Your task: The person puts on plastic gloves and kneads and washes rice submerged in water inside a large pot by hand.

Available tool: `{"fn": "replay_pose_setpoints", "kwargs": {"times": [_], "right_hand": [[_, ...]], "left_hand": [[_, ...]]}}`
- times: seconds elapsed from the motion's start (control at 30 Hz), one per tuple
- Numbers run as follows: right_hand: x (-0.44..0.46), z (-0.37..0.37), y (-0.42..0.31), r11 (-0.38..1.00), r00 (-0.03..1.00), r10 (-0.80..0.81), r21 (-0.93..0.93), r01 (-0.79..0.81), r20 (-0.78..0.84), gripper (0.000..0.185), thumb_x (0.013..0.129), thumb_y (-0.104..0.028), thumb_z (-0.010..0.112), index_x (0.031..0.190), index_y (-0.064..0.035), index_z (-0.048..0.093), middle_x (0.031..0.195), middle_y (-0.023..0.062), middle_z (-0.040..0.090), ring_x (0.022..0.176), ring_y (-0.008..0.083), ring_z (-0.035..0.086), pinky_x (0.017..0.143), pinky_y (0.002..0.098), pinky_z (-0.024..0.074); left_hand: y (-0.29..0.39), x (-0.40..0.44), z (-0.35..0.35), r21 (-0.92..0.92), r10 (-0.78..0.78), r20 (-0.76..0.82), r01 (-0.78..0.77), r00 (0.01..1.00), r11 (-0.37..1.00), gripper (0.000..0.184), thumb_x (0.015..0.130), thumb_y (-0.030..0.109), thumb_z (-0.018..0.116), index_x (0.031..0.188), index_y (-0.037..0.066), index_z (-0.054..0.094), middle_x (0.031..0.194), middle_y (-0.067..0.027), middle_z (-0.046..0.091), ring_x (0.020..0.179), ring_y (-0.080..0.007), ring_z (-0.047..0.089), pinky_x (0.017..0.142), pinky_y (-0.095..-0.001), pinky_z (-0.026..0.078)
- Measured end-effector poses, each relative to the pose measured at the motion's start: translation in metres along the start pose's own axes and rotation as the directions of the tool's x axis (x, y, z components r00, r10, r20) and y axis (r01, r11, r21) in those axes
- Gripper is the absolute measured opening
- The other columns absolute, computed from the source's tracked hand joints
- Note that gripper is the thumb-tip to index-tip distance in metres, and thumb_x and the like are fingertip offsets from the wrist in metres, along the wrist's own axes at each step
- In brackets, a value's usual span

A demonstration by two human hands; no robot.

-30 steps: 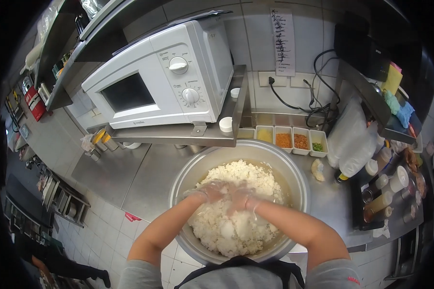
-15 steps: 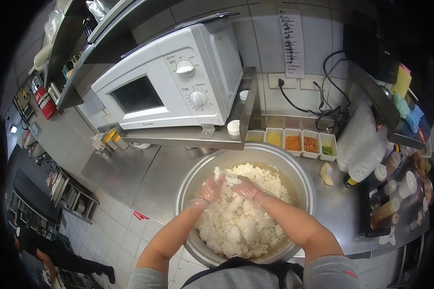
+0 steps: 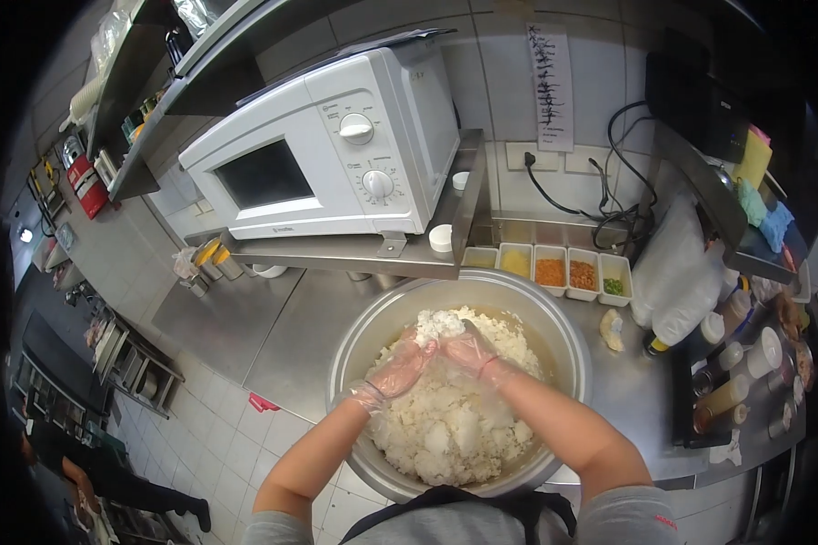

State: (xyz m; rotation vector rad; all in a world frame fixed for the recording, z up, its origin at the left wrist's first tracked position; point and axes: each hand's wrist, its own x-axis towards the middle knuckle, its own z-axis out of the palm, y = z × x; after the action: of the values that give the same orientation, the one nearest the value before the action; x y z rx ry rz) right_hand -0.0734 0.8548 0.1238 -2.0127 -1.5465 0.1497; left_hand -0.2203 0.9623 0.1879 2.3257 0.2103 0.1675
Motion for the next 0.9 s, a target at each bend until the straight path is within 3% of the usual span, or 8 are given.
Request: {"fn": "replay_pose_setpoints", "kwargs": {"times": [0.23,0.33,0.4,0.47,0.53,0.63,0.73,0.9], "right_hand": [[-0.048,-0.088,-0.034,0.546,0.595,0.646,0.256,-0.798,0.478,0.056,0.092,-0.04,0.046,0.136,-0.0073,0.038,0.139,0.0104,0.04,0.12,0.0277,0.048,0.096,0.0391,0.0438],[-0.071,-0.068,-0.029,0.27,0.362,0.519,0.254,-0.929,0.774,0.092,0.081,-0.044,0.064,0.146,-0.0079,0.009,0.147,0.0186,0.024,0.128,0.0362,0.038,0.104,0.0436,0.0385],[-0.078,-0.018,0.021,0.53,0.553,0.44,0.292,-0.796,0.708,0.081,0.084,-0.042,0.062,0.144,-0.0071,0.019,0.143,0.0179,0.032,0.123,0.0332,0.044,0.1,0.0435,0.042],[-0.074,-0.017,0.009,0.446,0.611,0.474,0.425,-0.787,0.634,0.072,0.085,-0.04,0.061,0.14,-0.0072,0.029,0.139,0.0165,0.038,0.118,0.0304,0.049,0.097,0.0428,0.0441],[-0.07,-0.02,-0.015,0.008,0.494,0.633,0.634,-0.774,0.596,0.064,0.085,-0.038,0.062,0.136,-0.0082,0.037,0.135,0.0143,0.044,0.113,0.0279,0.052,0.095,0.0415,0.045],[-0.069,-0.017,-0.008,0.137,0.611,0.618,0.696,-0.704,0.496,0.056,0.084,-0.044,0.059,0.125,-0.0067,0.051,0.13,0.0129,0.046,0.111,0.0288,0.05,0.095,0.0396,0.0404],[-0.047,-0.023,-0.012,0.06,0.684,0.54,0.787,-0.613,0.491,0.08,0.078,-0.049,0.064,0.136,-0.0002,0.037,0.136,0.0196,0.038,0.122,0.032,0.043,0.102,0.0393,0.0359],[-0.028,-0.017,-0.047,0.416,0.797,0.394,0.684,-0.599,0.459,0.122,0.067,-0.05,0.075,0.143,0.0008,-0.006,0.144,0.0303,0.018,0.135,0.0357,0.023,0.111,0.0394,0.0226]], "left_hand": [[-0.005,-0.018,-0.005,0.157,-0.232,0.238,0.198,0.943,0.968,0.085,0.087,0.066,0.033,0.147,0.01,0.011,0.151,-0.0214,0.006,0.14,-0.0339,0.006,0.114,-0.0412,0.012],[-0.018,-0.012,0.009,0.149,-0.236,0.322,0.197,0.917,0.969,0.091,0.084,0.07,0.036,0.147,0.01,0.009,0.151,-0.0224,0.005,0.14,-0.0345,0.007,0.114,-0.0417,0.011],[-0.012,-0.007,0.005,0.05,-0.193,0.329,0.187,0.925,0.981,0.094,0.083,0.071,0.036,0.147,0.009,0.009,0.151,-0.023,0.006,0.14,-0.0351,0.008,0.114,-0.0417,0.011],[-0.021,-0.003,0.01,0.033,-0.194,0.379,0.197,0.905,0.98,0.096,0.082,0.072,0.038,0.147,0.008,0.008,0.15,-0.0234,0.008,0.14,-0.0349,0.009,0.114,-0.0411,0.011],[-0.022,-0.001,0.01,0.02,-0.186,0.394,0.194,0.9,0.981,0.1,0.08,0.071,0.043,0.146,0.006,0.006,0.15,-0.0241,0.009,0.14,-0.0348,0.01,0.114,-0.0402,0.012],[-0.018,-0.006,0.013,-0.023,-0.144,0.389,0.166,0.91,0.986,0.106,0.076,0.067,0.056,0.146,0.005,0.005,0.149,-0.0261,0.009,0.14,-0.0353,0.011,0.114,-0.0383,0.013],[-0.019,-0.007,0.014,-0.118,-0.064,0.321,0.107,0.945,0.987,0.11,0.072,0.061,0.066,0.146,0.005,0.008,0.148,-0.0285,0.009,0.139,-0.0362,0.011,0.114,-0.0366,0.013],[-0.029,-0.012,0.016,0.122,0.048,0.277,-0.084,0.96,0.989,0.099,0.067,0.066,0.066,0.142,0.009,0.033,0.149,-0.0258,0.008,0.138,-0.0359,0.017,0.114,-0.0396,0.015]]}}
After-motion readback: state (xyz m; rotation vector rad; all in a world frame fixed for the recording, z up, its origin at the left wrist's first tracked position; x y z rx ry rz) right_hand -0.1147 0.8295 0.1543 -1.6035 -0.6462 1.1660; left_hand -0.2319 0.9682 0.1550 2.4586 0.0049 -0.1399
